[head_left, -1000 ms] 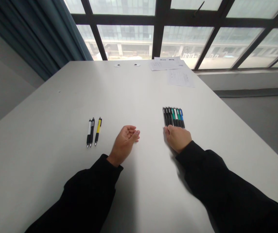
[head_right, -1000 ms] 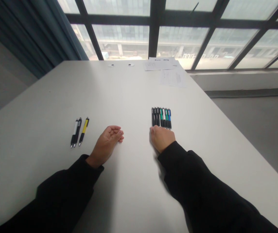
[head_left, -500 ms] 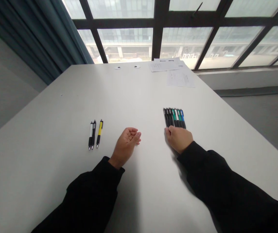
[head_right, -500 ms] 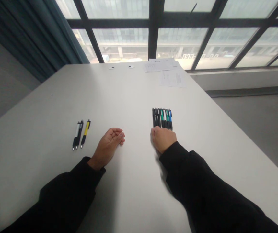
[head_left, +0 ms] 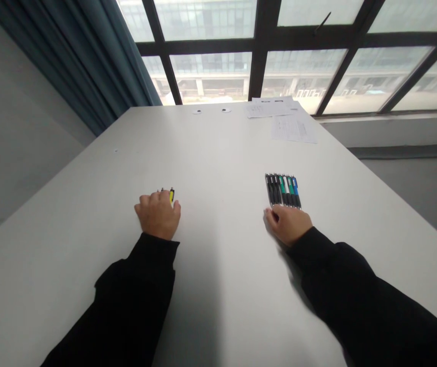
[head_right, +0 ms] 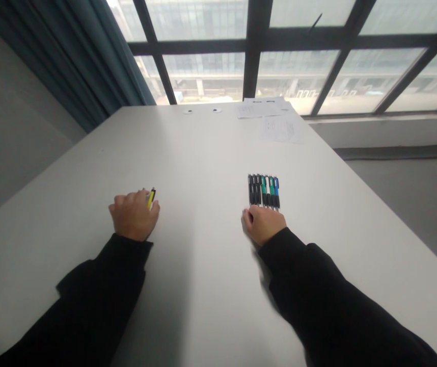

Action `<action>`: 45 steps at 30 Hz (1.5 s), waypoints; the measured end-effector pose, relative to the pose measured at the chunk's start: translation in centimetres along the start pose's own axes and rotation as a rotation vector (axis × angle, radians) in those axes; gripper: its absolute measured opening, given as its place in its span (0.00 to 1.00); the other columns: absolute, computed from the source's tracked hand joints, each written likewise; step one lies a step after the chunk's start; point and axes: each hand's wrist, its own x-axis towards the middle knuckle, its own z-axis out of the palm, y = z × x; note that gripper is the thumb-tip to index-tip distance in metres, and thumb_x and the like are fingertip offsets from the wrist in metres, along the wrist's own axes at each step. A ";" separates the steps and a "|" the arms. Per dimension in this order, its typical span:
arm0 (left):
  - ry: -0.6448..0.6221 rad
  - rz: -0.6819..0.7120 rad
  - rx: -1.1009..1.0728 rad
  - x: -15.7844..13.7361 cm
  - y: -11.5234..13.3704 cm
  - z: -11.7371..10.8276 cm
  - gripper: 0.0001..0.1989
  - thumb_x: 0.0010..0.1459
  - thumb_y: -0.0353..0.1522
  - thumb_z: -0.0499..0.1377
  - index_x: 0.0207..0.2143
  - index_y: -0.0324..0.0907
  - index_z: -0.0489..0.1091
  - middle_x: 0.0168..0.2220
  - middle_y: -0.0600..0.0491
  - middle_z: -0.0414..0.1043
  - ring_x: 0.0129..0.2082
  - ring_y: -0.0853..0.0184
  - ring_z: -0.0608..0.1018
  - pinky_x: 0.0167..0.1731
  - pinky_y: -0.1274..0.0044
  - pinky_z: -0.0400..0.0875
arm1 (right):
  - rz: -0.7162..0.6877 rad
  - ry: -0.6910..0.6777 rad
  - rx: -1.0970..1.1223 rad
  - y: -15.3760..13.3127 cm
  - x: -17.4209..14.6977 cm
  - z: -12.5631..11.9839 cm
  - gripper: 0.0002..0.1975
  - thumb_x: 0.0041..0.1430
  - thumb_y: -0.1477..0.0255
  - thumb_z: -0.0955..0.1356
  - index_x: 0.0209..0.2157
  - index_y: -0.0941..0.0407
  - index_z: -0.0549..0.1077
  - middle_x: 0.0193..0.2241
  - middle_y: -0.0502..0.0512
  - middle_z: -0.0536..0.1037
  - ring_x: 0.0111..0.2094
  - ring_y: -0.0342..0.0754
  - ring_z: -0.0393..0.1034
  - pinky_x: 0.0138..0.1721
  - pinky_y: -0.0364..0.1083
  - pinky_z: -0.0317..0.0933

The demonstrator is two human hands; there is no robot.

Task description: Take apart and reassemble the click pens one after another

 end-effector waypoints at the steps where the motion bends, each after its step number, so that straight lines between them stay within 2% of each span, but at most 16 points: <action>1: -0.006 0.004 0.011 0.0 -0.4 0.1 0.05 0.55 0.32 0.61 0.34 0.42 0.70 0.31 0.48 0.66 0.49 0.48 0.66 0.43 0.63 0.59 | -0.008 0.006 0.011 0.1 0.0 0.1 0.22 0.67 0.61 0.60 0.25 0.56 0.74 0.23 0.56 0.78 0.24 0.48 0.70 0.25 0.45 0.44; 4: 0.009 0.013 -0.036 0.0 -0.9 0.8 0.03 0.54 0.31 0.61 0.29 0.43 0.68 0.27 0.47 0.65 0.47 0.48 0.67 0.42 0.64 0.59 | -0.110 0.026 0.088 0.3 -0.1 0.3 0.22 0.67 0.61 0.59 0.23 0.57 0.72 0.22 0.55 0.76 0.23 0.46 0.67 0.25 0.45 0.45; 7: -0.033 0.044 -0.209 -0.3 0.4 1.2 0.04 0.55 0.30 0.61 0.28 0.44 0.69 0.28 0.46 0.67 0.47 0.49 0.68 0.43 0.64 0.61 | -0.245 0.053 0.333 0.3 -0.3 0.3 0.20 0.66 0.62 0.61 0.24 0.57 0.70 0.19 0.52 0.71 0.22 0.45 0.64 0.26 0.44 0.51; 10: -0.264 0.167 -0.368 -1.5 3.9 1.0 0.03 0.59 0.31 0.59 0.32 0.44 0.73 0.34 0.46 0.72 0.41 0.54 0.72 0.46 0.63 0.64 | -0.269 0.020 0.754 0.0 -0.5 0.3 0.14 0.63 0.61 0.65 0.40 0.58 0.71 0.26 0.50 0.74 0.20 0.41 0.62 0.25 0.42 0.56; 12: -0.446 0.289 -0.511 -2.8 6.6 0.7 0.09 0.64 0.32 0.54 0.39 0.44 0.74 0.40 0.46 0.74 0.41 0.58 0.75 0.46 0.67 0.67 | -0.262 -0.040 1.000 -0.2 -0.6 0.4 0.20 0.63 0.61 0.67 0.52 0.57 0.66 0.36 0.52 0.76 0.19 0.38 0.63 0.24 0.41 0.59; 13: -0.516 0.337 -0.560 -3.4 7.7 0.5 0.10 0.66 0.32 0.53 0.42 0.45 0.74 0.41 0.46 0.75 0.42 0.59 0.76 0.46 0.68 0.68 | -0.263 -0.074 1.080 -0.3 -0.6 0.4 0.20 0.63 0.62 0.67 0.53 0.57 0.65 0.38 0.53 0.76 0.19 0.38 0.64 0.23 0.41 0.60; 15: -0.589 0.381 -0.658 -4.3 9.1 0.2 0.10 0.65 0.32 0.54 0.41 0.45 0.75 0.41 0.47 0.76 0.41 0.61 0.77 0.45 0.70 0.70 | -0.262 -0.141 1.155 -0.4 -0.6 0.6 0.15 0.63 0.62 0.66 0.47 0.57 0.70 0.32 0.51 0.76 0.20 0.39 0.65 0.22 0.41 0.60; 18: -0.560 0.274 -0.784 -4.7 9.4 0.1 0.04 0.60 0.33 0.62 0.36 0.45 0.77 0.36 0.50 0.78 0.36 0.63 0.78 0.41 0.72 0.71 | -0.220 -0.186 1.235 -0.4 -0.6 0.6 0.12 0.61 0.62 0.68 0.35 0.58 0.73 0.21 0.47 0.72 0.19 0.41 0.65 0.22 0.42 0.61; 20: -0.542 0.124 -0.837 -4.6 9.2 0.2 0.04 0.55 0.34 0.66 0.34 0.45 0.77 0.31 0.52 0.78 0.30 0.66 0.77 0.35 0.74 0.71 | -0.194 -0.184 1.319 -0.5 -0.6 0.6 0.13 0.58 0.62 0.71 0.34 0.57 0.73 0.22 0.48 0.74 0.20 0.42 0.67 0.24 0.43 0.64; 23: -0.609 -0.041 -0.902 -4.4 8.7 0.5 0.08 0.51 0.36 0.68 0.33 0.43 0.77 0.25 0.55 0.76 0.23 0.69 0.74 0.26 0.77 0.68 | -0.212 -0.196 1.340 -0.7 -0.7 0.5 0.12 0.56 0.63 0.73 0.33 0.57 0.73 0.23 0.49 0.75 0.22 0.43 0.69 0.25 0.44 0.67; 26: -0.700 -0.119 -1.024 -4.2 8.3 0.8 0.11 0.49 0.36 0.70 0.35 0.41 0.77 0.27 0.53 0.77 0.26 0.69 0.77 0.28 0.78 0.70 | -0.211 -0.173 1.336 -0.6 -0.7 0.6 0.12 0.57 0.62 0.72 0.32 0.57 0.74 0.23 0.50 0.76 0.22 0.43 0.69 0.26 0.45 0.67; 30: -0.633 -0.271 -1.315 -3.3 7.6 0.9 0.14 0.45 0.33 0.72 0.35 0.40 0.76 0.36 0.49 0.80 0.37 0.65 0.81 0.40 0.74 0.76 | -0.066 -0.026 1.469 -0.4 -0.4 0.9 0.13 0.54 0.61 0.74 0.33 0.57 0.73 0.22 0.50 0.76 0.20 0.44 0.70 0.23 0.45 0.67; 33: -0.548 -0.406 -1.518 -2.7 7.4 1.0 0.14 0.46 0.33 0.72 0.35 0.39 0.75 0.38 0.48 0.81 0.36 0.67 0.82 0.40 0.75 0.77 | 0.019 0.113 1.493 -0.4 -0.5 1.0 0.13 0.54 0.63 0.75 0.34 0.57 0.73 0.22 0.50 0.77 0.20 0.45 0.71 0.24 0.46 0.69; 39: -0.568 -0.511 -1.627 -2.6 7.4 1.1 0.16 0.48 0.38 0.72 0.39 0.41 0.78 0.43 0.47 0.80 0.38 0.65 0.82 0.44 0.71 0.78 | -0.082 0.352 1.279 -0.5 -1.5 1.1 0.07 0.63 0.67 0.69 0.41 0.55 0.72 0.29 0.51 0.76 0.27 0.45 0.73 0.31 0.47 0.70; 42: -0.592 -0.502 -1.630 -2.8 7.5 1.2 0.18 0.48 0.40 0.72 0.39 0.41 0.79 0.45 0.46 0.80 0.38 0.64 0.82 0.44 0.69 0.78 | -0.093 0.460 1.163 -0.3 -1.4 1.3 0.05 0.65 0.67 0.67 0.40 0.53 0.71 0.33 0.52 0.73 0.26 0.43 0.70 0.29 0.46 0.69; 45: -0.572 -0.497 -1.619 -2.8 7.5 1.3 0.17 0.45 0.39 0.74 0.36 0.41 0.79 0.40 0.48 0.80 0.34 0.67 0.81 0.40 0.72 0.78 | -0.102 0.498 1.132 -0.3 -1.2 1.3 0.06 0.67 0.66 0.65 0.40 0.53 0.68 0.36 0.53 0.69 0.26 0.42 0.67 0.25 0.44 0.66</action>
